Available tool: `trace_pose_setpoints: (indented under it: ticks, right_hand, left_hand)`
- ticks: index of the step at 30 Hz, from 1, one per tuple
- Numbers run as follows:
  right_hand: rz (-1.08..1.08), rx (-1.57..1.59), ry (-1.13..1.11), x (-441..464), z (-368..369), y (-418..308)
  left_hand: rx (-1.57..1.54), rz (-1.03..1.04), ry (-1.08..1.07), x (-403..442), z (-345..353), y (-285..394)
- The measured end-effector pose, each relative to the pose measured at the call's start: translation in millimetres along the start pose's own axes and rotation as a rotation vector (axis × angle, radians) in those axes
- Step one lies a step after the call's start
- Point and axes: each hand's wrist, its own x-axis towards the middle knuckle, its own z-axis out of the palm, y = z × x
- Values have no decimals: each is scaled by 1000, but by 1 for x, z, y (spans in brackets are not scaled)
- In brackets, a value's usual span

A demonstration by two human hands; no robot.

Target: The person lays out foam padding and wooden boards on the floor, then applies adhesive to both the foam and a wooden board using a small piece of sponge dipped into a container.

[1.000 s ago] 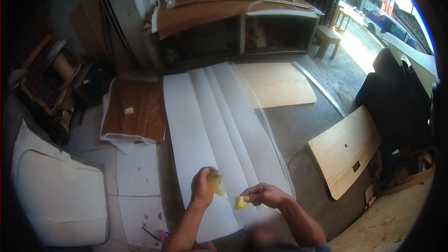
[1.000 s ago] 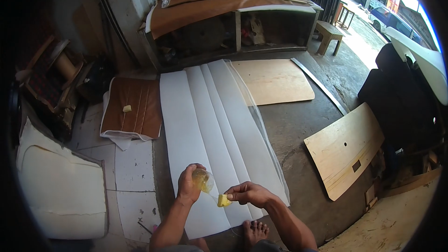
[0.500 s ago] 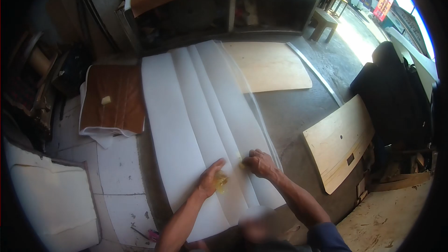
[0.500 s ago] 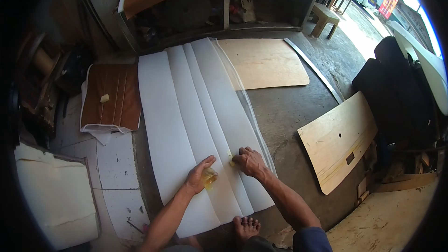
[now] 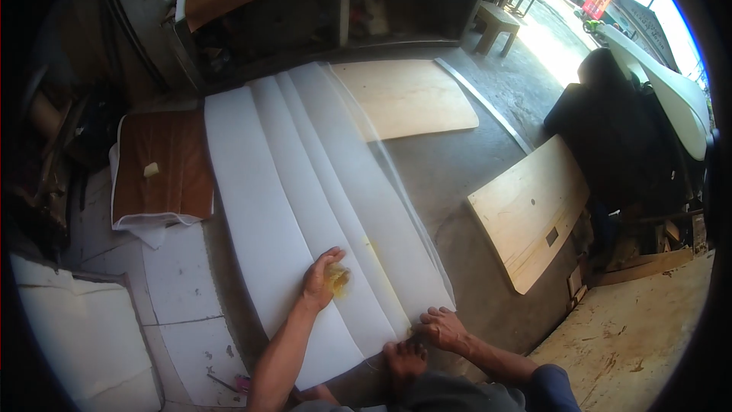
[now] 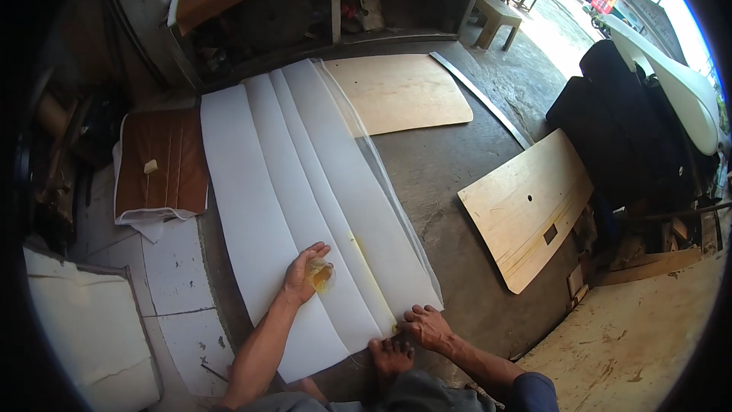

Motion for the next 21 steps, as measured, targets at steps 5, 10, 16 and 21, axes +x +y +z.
trace_pose_setpoints:
  ticks: [5, 10, 16, 21]
  right_hand:
    - [146, 277, 369, 54, -74, -43]
    - [-44, 127, 621, 129, -83, -76]
    - [164, 791, 62, 129, -66, -69]
    - [193, 967, -131, 128, -66, -15]
  left_hand:
    - [-42, 32, -33, -20, 8, 11]
    - [53, 140, -29, -37, 37, 6]
    - [100, 201, 65, -47, 36, 6]
    - [10, 178, 156, -28, -7, -5]
